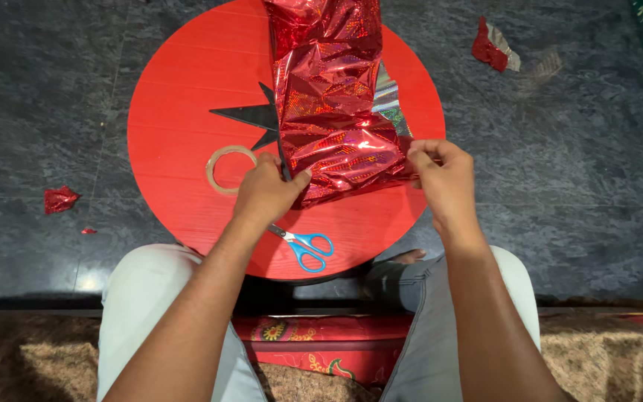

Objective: The person wraps a rectangular box with red metallic wrapping paper on a small red table. They fold the paper around the box, smooth the edges, and secure the folds with clear tape. Scissors and a roll of tape are visible on the table.

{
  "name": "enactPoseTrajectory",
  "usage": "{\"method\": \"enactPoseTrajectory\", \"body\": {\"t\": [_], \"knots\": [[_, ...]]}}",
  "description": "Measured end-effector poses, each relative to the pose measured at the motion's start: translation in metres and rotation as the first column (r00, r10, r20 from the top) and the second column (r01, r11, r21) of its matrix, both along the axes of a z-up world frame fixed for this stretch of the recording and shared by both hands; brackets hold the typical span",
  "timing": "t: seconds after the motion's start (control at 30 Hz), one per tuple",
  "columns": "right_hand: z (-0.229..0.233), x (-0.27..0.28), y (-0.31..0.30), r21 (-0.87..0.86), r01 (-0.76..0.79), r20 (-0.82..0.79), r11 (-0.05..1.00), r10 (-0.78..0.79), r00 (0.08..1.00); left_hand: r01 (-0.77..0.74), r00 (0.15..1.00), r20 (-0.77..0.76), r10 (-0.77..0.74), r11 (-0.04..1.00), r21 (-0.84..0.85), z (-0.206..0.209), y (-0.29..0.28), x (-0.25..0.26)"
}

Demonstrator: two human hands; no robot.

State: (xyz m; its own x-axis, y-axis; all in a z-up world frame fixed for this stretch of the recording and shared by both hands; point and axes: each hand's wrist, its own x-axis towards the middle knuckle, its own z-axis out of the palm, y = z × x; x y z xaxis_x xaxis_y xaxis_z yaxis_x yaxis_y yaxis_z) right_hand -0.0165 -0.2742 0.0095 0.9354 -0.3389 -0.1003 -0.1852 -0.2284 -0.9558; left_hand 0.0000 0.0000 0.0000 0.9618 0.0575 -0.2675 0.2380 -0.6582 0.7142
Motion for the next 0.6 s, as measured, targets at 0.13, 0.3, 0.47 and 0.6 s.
{"method": "enactPoseTrajectory", "body": {"t": [0.13, 0.3, 0.47, 0.6], "knots": [[-0.009, 0.003, 0.009, -0.078, -0.082, 0.088, 0.994, 0.088, 0.992, 0.017, 0.999, 0.038, -0.018, 1.000, 0.021, -0.001, -0.003, -0.002], [-0.014, 0.005, 0.021, -0.131, -0.106, 0.092, 0.986, 0.118, 0.989, 0.020, 0.999, 0.043, -0.021, 0.999, 0.027, 0.000, -0.002, -0.002], [-0.013, 0.004, 0.021, -0.041, -0.089, 0.047, 0.995, 0.091, 0.995, 0.028, 0.997, 0.073, -0.032, 0.999, 0.043, 0.002, -0.002, -0.003], [-0.014, 0.001, 0.019, -0.045, -0.138, 0.027, 0.989, 0.139, 0.990, 0.028, 0.999, 0.037, -0.031, 0.997, 0.076, 0.006, -0.002, -0.004]]}}
